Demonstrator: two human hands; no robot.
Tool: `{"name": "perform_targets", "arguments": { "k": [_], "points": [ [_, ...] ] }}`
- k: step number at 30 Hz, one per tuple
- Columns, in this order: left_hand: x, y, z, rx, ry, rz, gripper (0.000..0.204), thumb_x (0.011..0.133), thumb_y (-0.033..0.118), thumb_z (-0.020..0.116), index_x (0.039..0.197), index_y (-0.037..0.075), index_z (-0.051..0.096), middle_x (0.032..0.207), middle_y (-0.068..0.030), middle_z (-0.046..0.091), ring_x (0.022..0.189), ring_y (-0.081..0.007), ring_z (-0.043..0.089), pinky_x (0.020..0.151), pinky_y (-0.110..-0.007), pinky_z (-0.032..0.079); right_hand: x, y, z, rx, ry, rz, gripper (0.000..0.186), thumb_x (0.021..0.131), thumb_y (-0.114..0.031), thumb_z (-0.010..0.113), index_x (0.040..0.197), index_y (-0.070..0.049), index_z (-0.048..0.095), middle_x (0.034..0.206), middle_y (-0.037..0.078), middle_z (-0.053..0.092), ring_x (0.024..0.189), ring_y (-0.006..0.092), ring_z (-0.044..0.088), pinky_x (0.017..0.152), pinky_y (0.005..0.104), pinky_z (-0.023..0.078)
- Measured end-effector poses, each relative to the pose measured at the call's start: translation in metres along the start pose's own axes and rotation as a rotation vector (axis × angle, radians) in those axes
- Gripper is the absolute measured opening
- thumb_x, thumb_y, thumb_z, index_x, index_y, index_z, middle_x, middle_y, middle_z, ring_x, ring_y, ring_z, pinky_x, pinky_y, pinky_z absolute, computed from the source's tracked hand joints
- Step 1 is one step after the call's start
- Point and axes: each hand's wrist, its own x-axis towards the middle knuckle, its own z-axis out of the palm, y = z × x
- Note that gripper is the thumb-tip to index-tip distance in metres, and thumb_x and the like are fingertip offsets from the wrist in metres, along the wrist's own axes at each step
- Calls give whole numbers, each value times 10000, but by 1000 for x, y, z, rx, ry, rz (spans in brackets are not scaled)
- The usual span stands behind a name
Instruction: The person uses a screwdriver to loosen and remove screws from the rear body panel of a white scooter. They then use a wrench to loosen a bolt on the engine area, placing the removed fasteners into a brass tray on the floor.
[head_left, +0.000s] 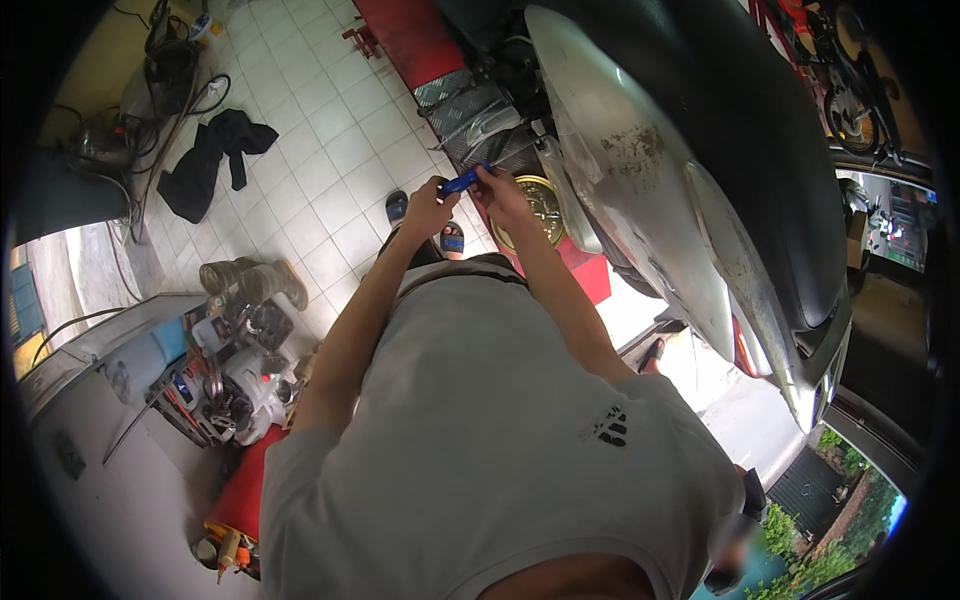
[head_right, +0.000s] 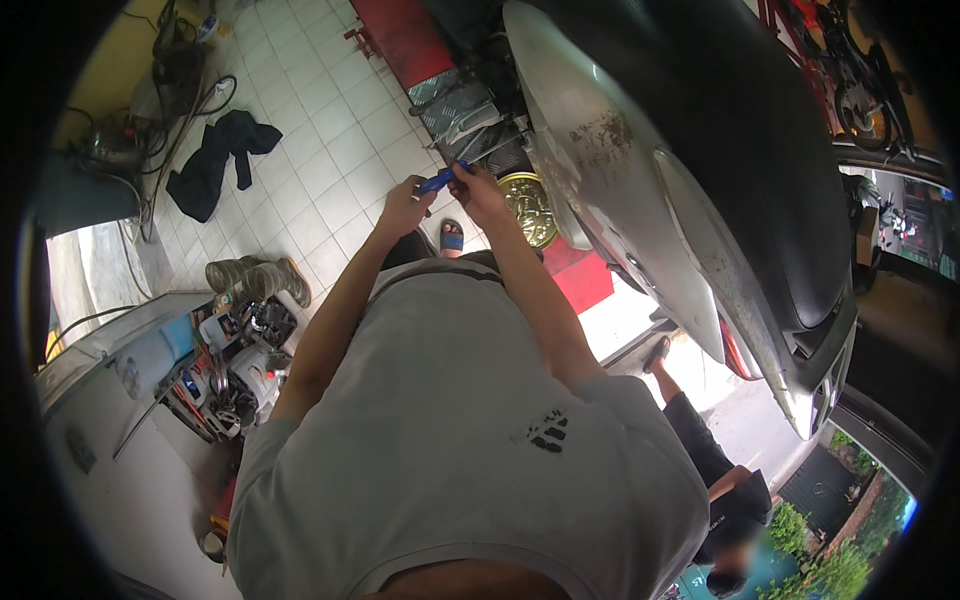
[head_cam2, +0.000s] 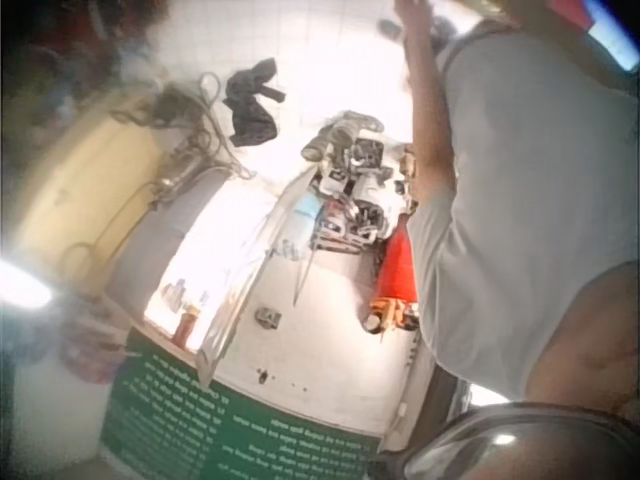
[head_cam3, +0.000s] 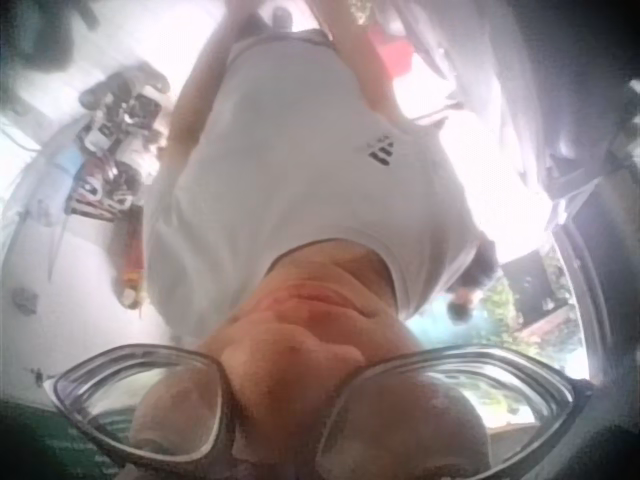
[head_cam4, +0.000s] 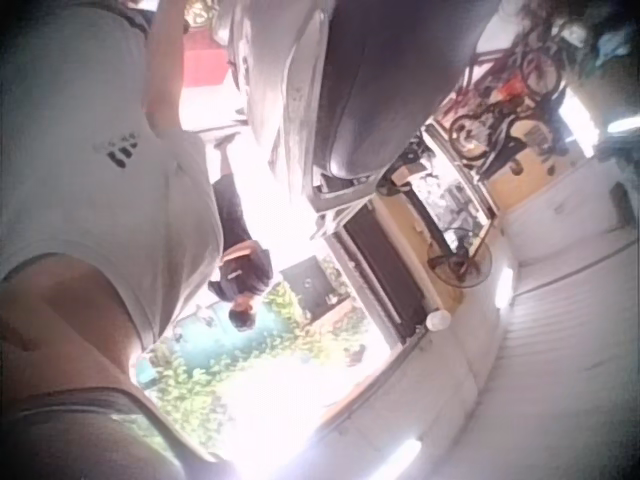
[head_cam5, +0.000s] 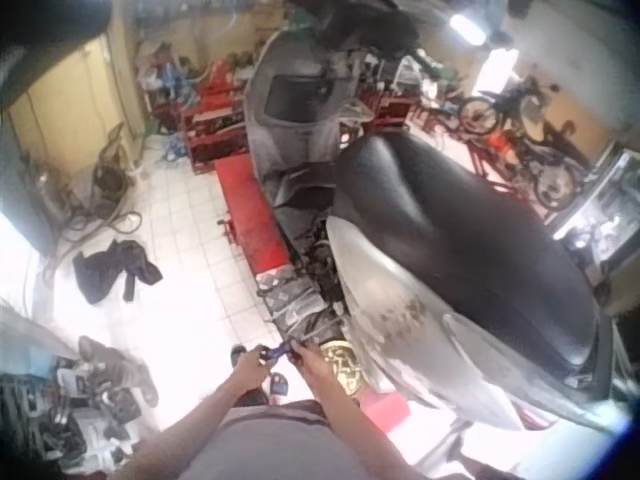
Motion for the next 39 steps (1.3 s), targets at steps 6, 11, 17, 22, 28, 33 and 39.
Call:
{"name": "perform_targets", "arguments": {
  "k": [6,11,17,22,28,33,39],
  "points": [
    [2,-9,9,60,83,30,265,876,168,576,1045,-35,562,777,-143,665,622,-202,665,591,-327,500,0,-4,1,-47,18,7,145,920,-146,587,969,-12,560,799,45,589,688,133,570,626,251,463],
    [-1,1,9,81,101,54,273,904,239,511,934,-24,579,714,-158,656,610,-258,667,608,-360,510,-4,-8,1,-59,92,33,153,932,-145,566,978,1,554,800,60,589,686,145,577,639,260,469],
    [13,-16,23,-108,59,-138,321,932,250,490,845,-48,573,626,-171,625,536,-263,646,525,-374,495,-4,-10,-5,-34,55,38,128,932,-86,534,1002,20,517,851,83,580,726,163,579,683,279,483],
    [30,-32,19,-559,-115,-438,433,980,359,402,800,4,572,513,-12,459,416,-144,462,439,-286,391,1,-12,-6,-80,29,58,105,923,-45,529,998,28,523,880,92,591,755,157,587,714,272,496],
    [14,-4,-5,-624,-169,-529,428,968,392,435,847,5,571,590,-31,493,484,-131,490,459,-280,393,6,-9,-5,-243,159,51,106,935,-68,528,1006,10,521,842,60,585,711,118,566,652,228,481],
    [12,-40,14,-171,130,32,406,933,384,498,916,-12,583,747,-132,628,656,-207,637,577,-336,495,12,-9,-2,-222,164,19,111,921,-94,571,927,17,570,789,68,610,671,127,577,617,246,460],
    [26,-37,9,-289,-22,-202,485,958,410,431,804,-27,573,604,-90,558,503,-188,561,480,-332,441,7,-11,2,-174,140,50,128,922,-136,588,909,-10,570,777,55,608,659,120,570,571,247,452]
  ]
}}
